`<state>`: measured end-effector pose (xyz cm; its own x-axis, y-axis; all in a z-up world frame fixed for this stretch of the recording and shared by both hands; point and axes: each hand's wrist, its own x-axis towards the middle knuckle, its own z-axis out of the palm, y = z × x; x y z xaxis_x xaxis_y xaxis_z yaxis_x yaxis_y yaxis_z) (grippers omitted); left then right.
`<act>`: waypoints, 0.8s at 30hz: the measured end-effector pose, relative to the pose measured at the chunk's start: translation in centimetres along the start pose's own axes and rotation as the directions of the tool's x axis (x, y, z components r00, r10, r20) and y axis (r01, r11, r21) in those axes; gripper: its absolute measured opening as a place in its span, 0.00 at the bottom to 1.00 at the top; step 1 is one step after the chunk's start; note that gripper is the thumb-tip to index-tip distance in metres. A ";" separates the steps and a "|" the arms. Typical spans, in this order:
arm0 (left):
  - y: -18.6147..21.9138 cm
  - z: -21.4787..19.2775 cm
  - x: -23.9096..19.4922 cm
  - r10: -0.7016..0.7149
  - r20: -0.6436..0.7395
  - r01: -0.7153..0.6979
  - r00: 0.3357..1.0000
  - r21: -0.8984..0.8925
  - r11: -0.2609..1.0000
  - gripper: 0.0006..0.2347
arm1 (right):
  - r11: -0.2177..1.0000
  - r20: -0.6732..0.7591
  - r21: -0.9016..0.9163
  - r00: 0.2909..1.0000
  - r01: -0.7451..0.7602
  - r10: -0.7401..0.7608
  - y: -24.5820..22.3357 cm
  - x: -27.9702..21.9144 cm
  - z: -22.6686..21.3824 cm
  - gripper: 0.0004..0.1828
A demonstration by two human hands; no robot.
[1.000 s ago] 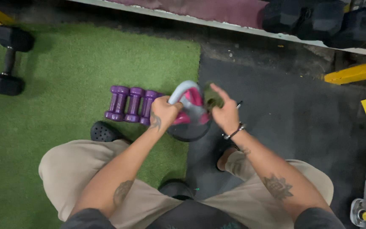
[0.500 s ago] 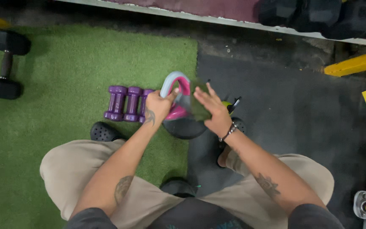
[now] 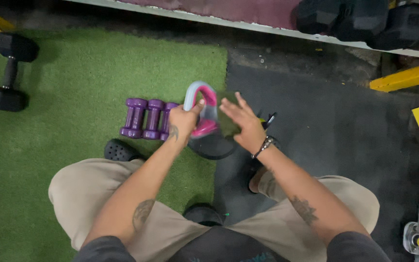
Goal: The person sits on the gym floor and wipes a grey and pink kettlebell with a green cloth. They rotate the kettlebell to clean different sides and then place it on a rack.
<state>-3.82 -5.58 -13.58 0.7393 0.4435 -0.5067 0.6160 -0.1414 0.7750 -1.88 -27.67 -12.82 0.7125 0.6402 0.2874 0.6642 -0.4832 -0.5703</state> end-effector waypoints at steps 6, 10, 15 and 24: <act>0.3 -1.1 0.5 -0.003 0.006 0.003 1.000 0.041 0.999 0.22 | 0.986 -0.188 0.052 0.968 -0.162 0.168 -0.1 0.1 1.5 0.53; -1.3 -0.7 2.4 0.001 0.006 -0.001 1.000 0.058 0.998 0.20 | 0.969 -0.022 -0.248 1.000 -0.015 0.009 -4.3 0.0 1.9 0.60; -1.5 -0.7 1.2 -0.013 -0.016 0.014 1.000 0.041 0.999 0.15 | 0.976 0.093 -0.100 0.979 0.193 -0.184 2.5 -1.5 2.7 0.71; -2.6 -0.1 1.1 0.048 -0.010 -0.045 0.999 0.187 0.981 0.16 | 0.713 -0.051 0.390 0.759 -0.583 0.649 3.4 0.2 1.7 0.43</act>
<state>-4.60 -4.62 -16.14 0.7650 0.4454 -0.4652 0.6221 -0.3241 0.7127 0.12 -28.16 -16.05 0.9835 0.1415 -0.1126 -0.0303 -0.4848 -0.8741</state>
